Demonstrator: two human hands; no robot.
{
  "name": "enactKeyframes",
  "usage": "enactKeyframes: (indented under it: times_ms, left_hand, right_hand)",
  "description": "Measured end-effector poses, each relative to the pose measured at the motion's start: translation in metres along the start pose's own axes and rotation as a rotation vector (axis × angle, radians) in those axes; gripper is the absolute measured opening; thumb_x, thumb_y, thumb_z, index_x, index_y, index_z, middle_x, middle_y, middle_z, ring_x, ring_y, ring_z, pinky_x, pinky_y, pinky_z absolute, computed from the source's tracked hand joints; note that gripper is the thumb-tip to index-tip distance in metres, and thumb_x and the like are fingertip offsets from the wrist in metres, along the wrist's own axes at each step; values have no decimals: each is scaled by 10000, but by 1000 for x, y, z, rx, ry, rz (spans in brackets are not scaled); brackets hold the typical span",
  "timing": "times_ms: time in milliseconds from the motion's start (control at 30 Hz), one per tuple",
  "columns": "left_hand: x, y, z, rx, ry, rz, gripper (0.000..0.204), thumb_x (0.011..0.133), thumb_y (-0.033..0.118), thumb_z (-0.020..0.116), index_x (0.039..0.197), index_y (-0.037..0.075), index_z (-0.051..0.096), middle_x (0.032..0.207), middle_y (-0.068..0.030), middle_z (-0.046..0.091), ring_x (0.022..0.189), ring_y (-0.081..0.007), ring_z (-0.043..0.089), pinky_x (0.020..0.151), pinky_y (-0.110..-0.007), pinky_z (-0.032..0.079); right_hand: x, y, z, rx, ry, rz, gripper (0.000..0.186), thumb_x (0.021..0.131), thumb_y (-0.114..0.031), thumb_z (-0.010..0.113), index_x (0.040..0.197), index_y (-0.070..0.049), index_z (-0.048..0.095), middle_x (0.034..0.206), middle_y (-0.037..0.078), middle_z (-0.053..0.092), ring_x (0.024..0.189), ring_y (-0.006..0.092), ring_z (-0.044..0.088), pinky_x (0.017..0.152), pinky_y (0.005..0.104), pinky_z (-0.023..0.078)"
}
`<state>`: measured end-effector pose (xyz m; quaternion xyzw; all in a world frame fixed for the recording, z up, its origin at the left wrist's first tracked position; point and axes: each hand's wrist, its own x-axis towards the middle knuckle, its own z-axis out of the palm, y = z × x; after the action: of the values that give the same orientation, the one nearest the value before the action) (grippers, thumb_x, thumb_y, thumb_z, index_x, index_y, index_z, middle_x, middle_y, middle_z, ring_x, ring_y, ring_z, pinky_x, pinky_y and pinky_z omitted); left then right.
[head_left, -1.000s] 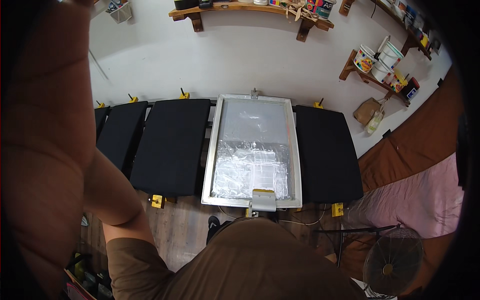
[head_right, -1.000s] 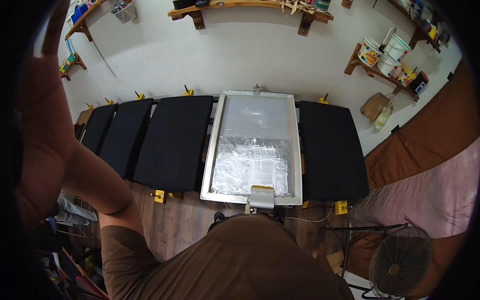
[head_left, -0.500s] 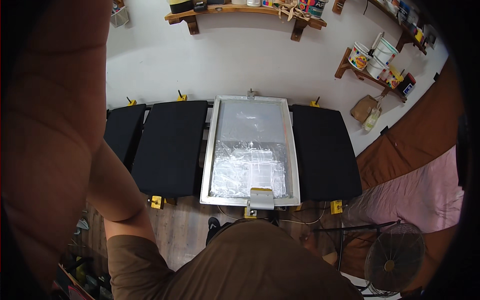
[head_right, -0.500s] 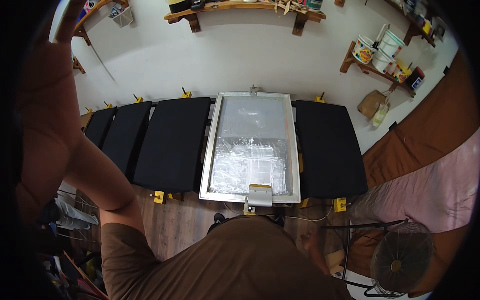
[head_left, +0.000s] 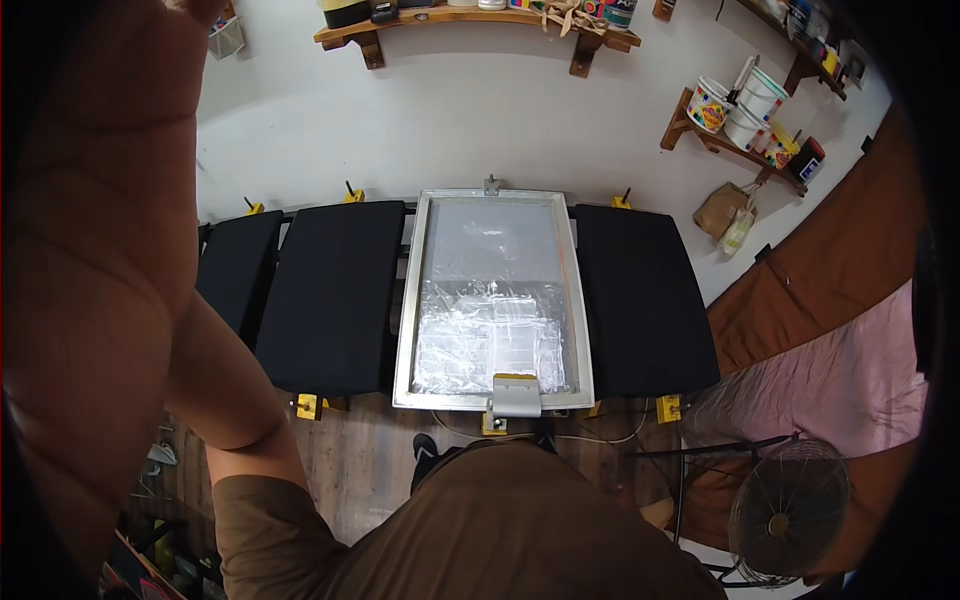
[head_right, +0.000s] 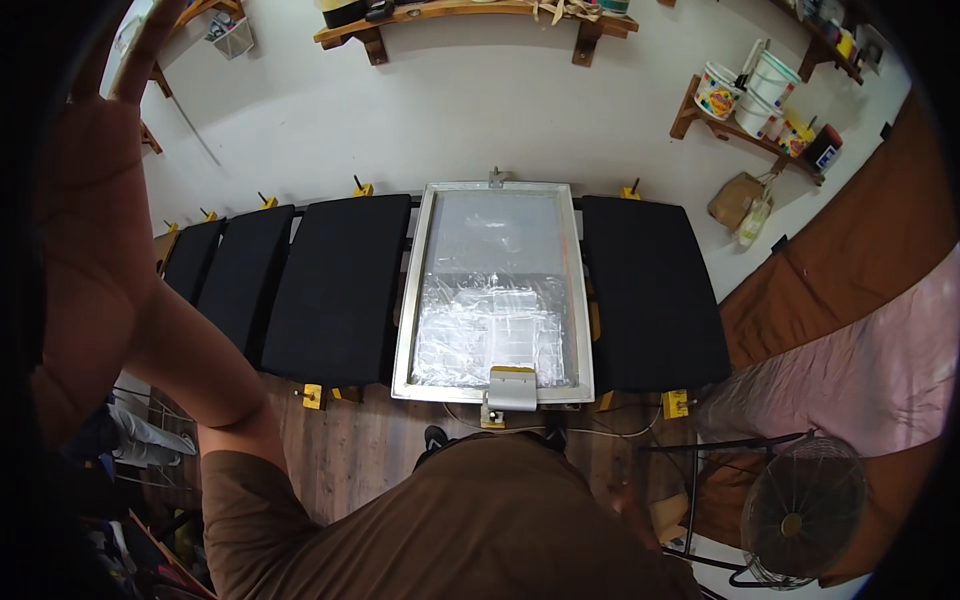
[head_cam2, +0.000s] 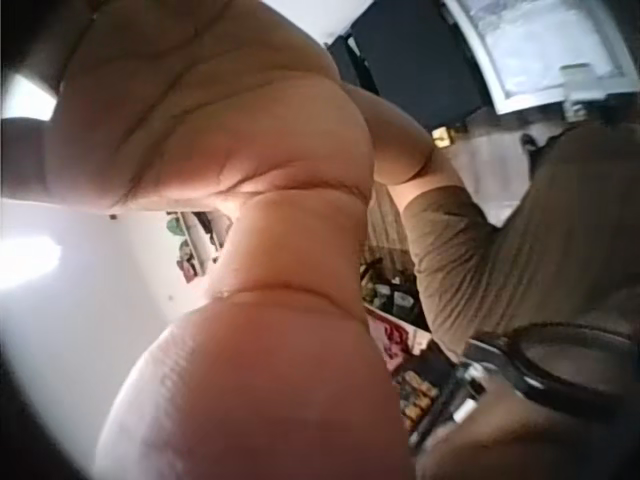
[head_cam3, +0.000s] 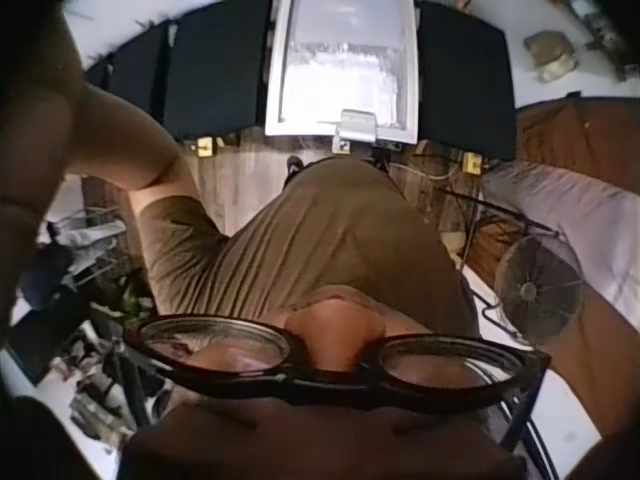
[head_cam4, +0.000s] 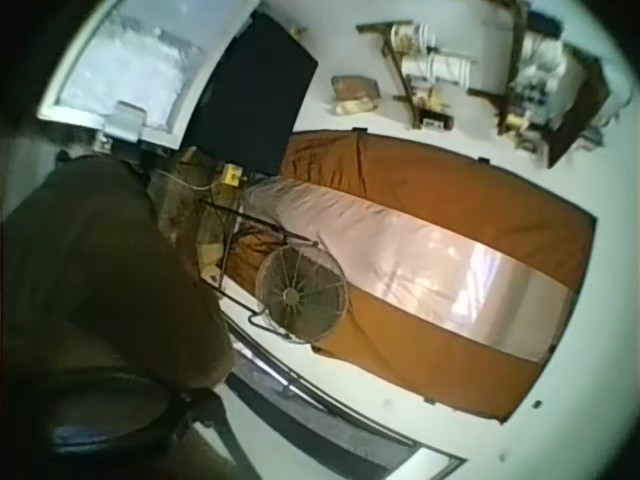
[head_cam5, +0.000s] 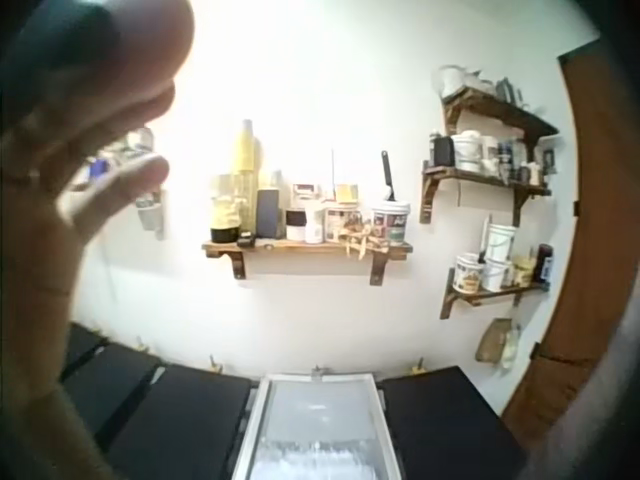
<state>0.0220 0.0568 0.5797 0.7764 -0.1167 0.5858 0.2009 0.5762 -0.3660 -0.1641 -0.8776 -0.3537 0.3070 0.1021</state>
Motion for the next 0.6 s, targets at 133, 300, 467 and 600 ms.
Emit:
enactKeyframes:
  times_ms: [133, 300, 467, 600]
  left_hand:
    - [4, -10, 5, 3, -5, 4, 978, 841, 804, 485, 1603, 248, 224, 1520, -371, 333, 1475, -486, 256, 1180, -652, 177]
    - [8, -26, -21, 11, 10, 23, 980, 842, 807, 478, 1604, 249, 221, 1519, -376, 329, 1474, -491, 254, 1180, -653, 176]
    - [10, -33, -13, 49, -17, 13, 981, 842, 811, 471, 1605, 250, 217, 1518, -381, 326, 1473, -496, 252, 1179, -653, 174]
    - [1, -23, 14, 56, -17, 11, 982, 842, 814, 466, 1605, 250, 215, 1518, -385, 323, 1472, -500, 250, 1179, -654, 173]
  right_hand:
    - [-5, -44, -28, 41, 3, -94, 655, 771, -259, 851, 1275, -8, 517, 1064, 188, 646, 962, 281, 637, 875, 402, 518]
    - [34, -15, -5, -41, 15, -129, 510, 768, -324, 828, 1096, -21, 581, 895, 137, 624, 846, 256, 622, 761, 408, 499]
    - [19, -51, -10, -10, 149, -249, 366, 770, -325, 823, 877, -30, 634, 711, 88, 615, 672, 180, 588, 595, 394, 481]
    - [13, -43, -19, -35, -169, 24, 629, 823, -443, 732, 1273, -20, 617, 1209, 206, 665, 1128, 346, 644, 980, 429, 494]
